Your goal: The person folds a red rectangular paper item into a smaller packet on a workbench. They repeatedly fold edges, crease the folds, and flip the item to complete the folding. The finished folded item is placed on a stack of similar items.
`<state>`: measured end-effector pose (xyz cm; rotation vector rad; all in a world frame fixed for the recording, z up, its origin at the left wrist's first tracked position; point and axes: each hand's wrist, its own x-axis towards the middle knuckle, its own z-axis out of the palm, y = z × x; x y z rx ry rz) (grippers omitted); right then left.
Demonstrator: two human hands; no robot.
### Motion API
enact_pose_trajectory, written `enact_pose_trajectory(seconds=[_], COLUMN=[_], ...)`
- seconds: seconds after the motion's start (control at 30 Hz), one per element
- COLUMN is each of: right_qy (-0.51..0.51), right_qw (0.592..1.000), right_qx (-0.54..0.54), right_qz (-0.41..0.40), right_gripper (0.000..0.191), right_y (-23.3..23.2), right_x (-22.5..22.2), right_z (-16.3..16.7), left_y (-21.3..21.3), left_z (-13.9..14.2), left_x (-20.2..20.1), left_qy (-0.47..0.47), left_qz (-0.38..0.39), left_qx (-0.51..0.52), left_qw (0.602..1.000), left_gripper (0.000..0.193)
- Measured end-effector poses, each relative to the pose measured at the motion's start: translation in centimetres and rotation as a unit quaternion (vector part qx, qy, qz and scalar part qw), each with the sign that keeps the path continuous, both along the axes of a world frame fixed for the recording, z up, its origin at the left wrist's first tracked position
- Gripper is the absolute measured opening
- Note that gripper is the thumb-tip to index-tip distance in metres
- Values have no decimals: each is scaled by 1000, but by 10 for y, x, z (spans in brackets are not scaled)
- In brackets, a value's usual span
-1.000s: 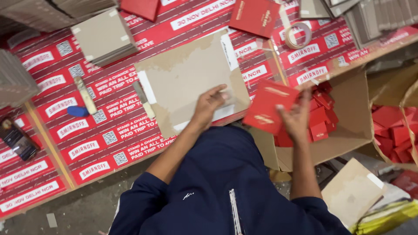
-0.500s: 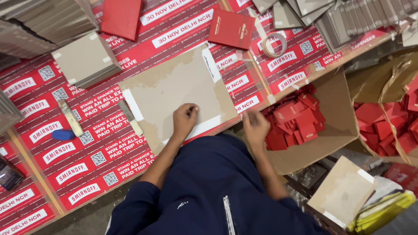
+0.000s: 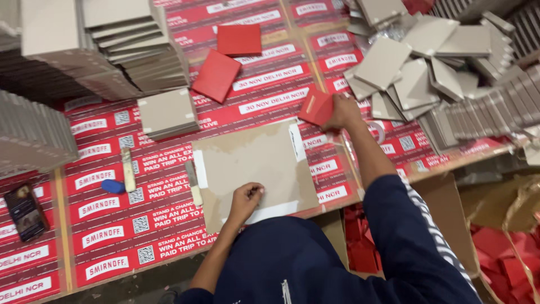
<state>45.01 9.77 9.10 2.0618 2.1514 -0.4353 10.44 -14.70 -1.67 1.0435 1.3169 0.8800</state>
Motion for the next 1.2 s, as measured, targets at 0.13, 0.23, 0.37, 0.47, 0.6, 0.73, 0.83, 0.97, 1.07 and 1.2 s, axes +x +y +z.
enact_pose_trajectory(seconds=[0.13, 0.23, 0.37, 0.47, 0.6, 0.73, 0.83, 0.97, 1.07, 1.2], right_qy=[51, 139, 52, 312, 331, 362, 343, 387, 355, 365], right_qw=[998, 929, 937, 945, 931, 917, 933, 911, 925, 908], right_qx=[15, 147, 242, 86, 136, 57, -24, -88, -47, -102], right_qz=[32, 309, 247, 51, -68, -160, -106, -112, -126, -178], right_gripper=[123, 121, 77, 60, 68, 76, 63, 54, 46, 41], right_y=[-7, -37, -93, -152, -179, -179, -186, -208, -216, -217], right_x=[3, 2, -23, -65, -117, -140, -152, -174, -190, -206], right_z=[-3, -19, -53, -82, -110, -117, -119, -124, -123, -118], left_y=[13, 13, 13, -1, -13, -10, -10, -26, -34, -17], left_z=[-22, -36, -36, -14, -7, -33, -46, -44, -27, -14], left_x=[-3, -14, -51, -80, -100, -126, -147, -159, -149, -124], left_qy=[33, 79, 168, 314, 634, 529, 482, 477, 437, 369], left_qz=[34, 116, 157, 121, 171, 153, 178, 173, 121, -20], left_qx=[56, 113, 131, 128, 115, 67, 108, 129, 230, 375], left_qw=[997, 984, 964, 933, 745, 832, 851, 852, 861, 850], left_gripper=[15, 20, 30, 34, 57, 57, 37, 25, 36, 33])
